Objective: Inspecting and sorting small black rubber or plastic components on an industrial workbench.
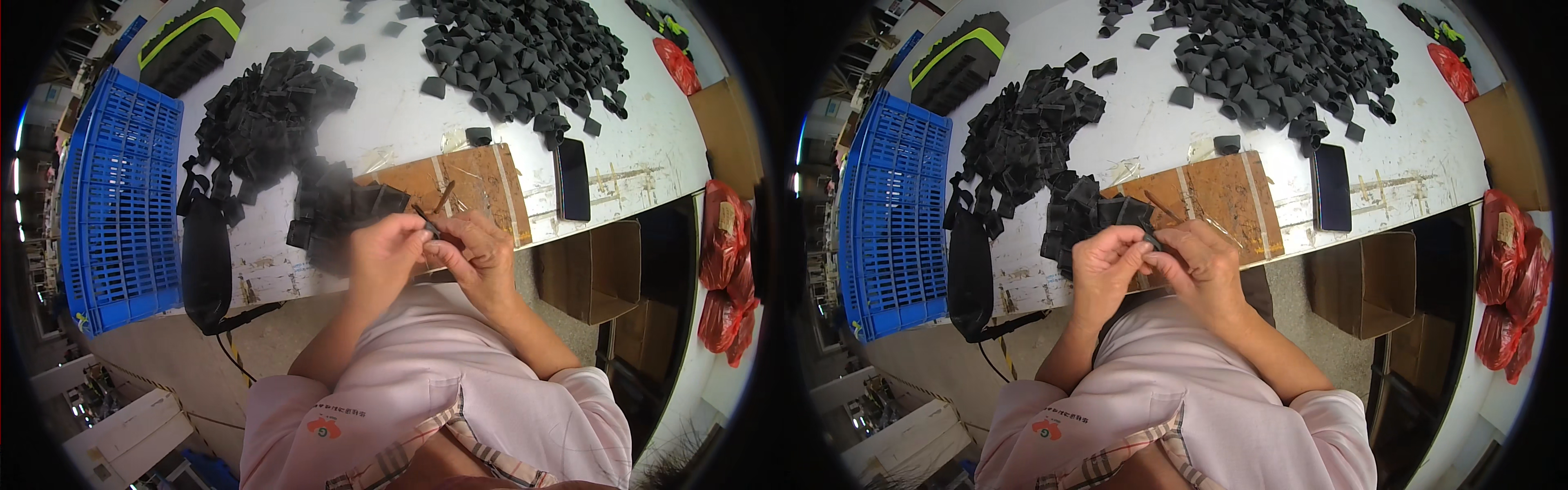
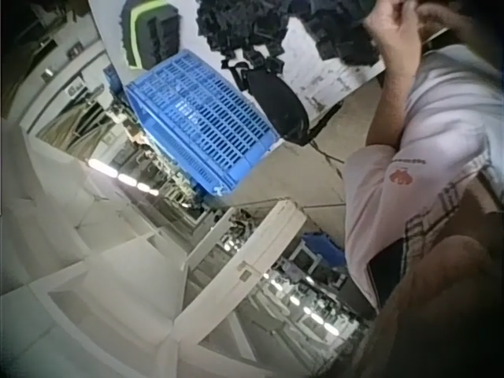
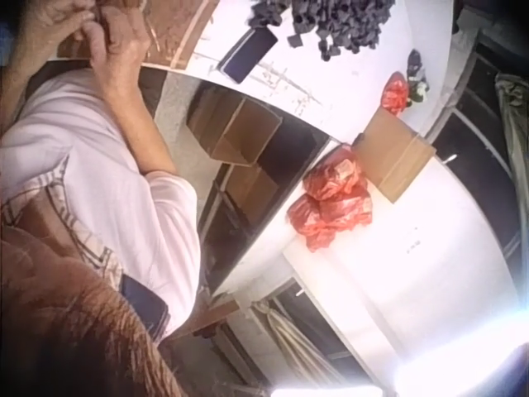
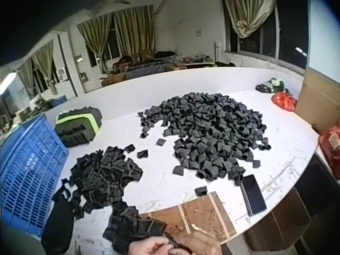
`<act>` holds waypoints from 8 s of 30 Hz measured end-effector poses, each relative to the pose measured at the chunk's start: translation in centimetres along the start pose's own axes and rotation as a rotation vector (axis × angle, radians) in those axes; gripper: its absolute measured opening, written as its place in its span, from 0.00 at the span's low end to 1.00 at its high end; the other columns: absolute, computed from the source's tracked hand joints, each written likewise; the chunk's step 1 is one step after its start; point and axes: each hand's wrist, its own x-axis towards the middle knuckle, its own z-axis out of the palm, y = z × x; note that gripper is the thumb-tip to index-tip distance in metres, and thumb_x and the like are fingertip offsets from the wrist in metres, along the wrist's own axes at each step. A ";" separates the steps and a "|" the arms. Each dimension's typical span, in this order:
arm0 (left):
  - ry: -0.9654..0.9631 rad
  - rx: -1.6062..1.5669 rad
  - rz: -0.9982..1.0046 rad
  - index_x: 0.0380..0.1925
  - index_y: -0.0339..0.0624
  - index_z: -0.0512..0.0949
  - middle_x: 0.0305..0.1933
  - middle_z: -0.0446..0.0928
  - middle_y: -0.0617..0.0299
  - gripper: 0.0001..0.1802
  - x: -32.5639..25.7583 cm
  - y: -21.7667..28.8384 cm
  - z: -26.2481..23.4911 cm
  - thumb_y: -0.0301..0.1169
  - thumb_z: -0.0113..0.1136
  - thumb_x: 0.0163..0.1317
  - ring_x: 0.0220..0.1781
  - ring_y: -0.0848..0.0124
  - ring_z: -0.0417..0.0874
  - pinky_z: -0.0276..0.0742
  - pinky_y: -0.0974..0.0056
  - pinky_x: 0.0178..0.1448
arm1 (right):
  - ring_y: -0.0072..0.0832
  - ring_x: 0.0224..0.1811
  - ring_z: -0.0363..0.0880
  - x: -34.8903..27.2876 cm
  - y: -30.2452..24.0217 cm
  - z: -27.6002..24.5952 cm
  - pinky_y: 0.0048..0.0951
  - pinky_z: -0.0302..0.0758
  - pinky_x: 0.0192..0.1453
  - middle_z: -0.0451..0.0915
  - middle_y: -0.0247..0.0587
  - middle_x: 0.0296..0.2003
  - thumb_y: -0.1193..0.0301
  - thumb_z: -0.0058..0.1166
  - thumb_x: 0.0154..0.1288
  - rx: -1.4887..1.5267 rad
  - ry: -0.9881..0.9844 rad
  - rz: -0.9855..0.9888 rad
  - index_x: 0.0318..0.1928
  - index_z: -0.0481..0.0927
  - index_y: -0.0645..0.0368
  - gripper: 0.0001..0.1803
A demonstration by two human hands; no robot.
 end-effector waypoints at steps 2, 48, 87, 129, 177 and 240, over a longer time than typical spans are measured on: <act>0.009 0.276 0.144 0.31 0.32 0.75 0.22 0.75 0.64 0.04 -0.1 -0.4 0.0 0.18 0.55 0.54 0.22 0.82 0.74 0.72 0.75 0.25 | 0.33 0.24 0.75 0.2 0.3 -0.3 0.26 0.71 0.25 0.74 0.43 0.26 0.80 0.59 0.47 0.019 -0.006 -0.027 0.34 0.77 0.65 0.10; 0.098 -0.152 0.146 0.48 0.32 0.66 0.34 0.73 0.60 0.17 2.7 3.7 1.8 0.20 0.50 0.57 0.26 0.80 0.71 0.66 0.76 0.30 | 0.15 0.21 0.61 6.1 1.3 -3.3 0.16 0.59 0.22 0.66 0.28 0.22 0.59 0.48 0.63 0.512 -0.371 0.378 0.28 0.71 0.59 0.15; 0.072 -0.337 0.363 0.35 0.34 0.71 0.40 0.71 0.53 0.05 1.8 1.3 0.7 0.21 0.50 0.58 0.43 0.68 0.72 0.67 0.62 0.54 | 0.36 0.28 0.70 5.7 -0.2 -3.5 0.31 0.68 0.29 0.72 0.42 0.26 0.82 0.58 0.42 -0.177 -0.089 -0.416 0.31 0.76 0.67 0.11; 0.277 1.150 0.139 0.33 0.36 0.72 0.35 0.69 0.49 0.07 6.2 -7.7 -2.8 0.22 0.53 0.51 0.36 0.49 0.74 0.71 0.54 0.38 | 0.42 0.20 0.74 0.3 1.4 -1.4 0.35 0.70 0.25 0.74 0.49 0.20 0.71 0.56 0.54 0.001 -0.221 0.255 0.24 0.77 0.65 0.09; 0.365 0.610 0.256 0.34 0.33 0.76 0.34 0.73 0.59 0.09 -0.6 -4.1 -4.3 0.16 0.54 0.50 0.26 0.77 0.72 0.69 0.75 0.29 | 0.35 0.26 0.74 -1.4 8.7 5.9 0.32 0.71 0.28 0.72 0.41 0.23 0.72 0.57 0.52 -0.162 -0.248 0.295 0.27 0.70 0.61 0.08; 0.182 0.472 0.413 0.28 0.33 0.75 0.21 0.75 0.60 0.07 -0.2 -1.4 2.5 0.15 0.57 0.47 0.20 0.79 0.75 0.69 0.75 0.23 | 0.31 0.21 0.73 0.1 1.3 0.2 0.28 0.70 0.24 0.73 0.43 0.27 0.81 0.55 0.51 -0.087 0.085 -0.097 0.33 0.75 0.65 0.07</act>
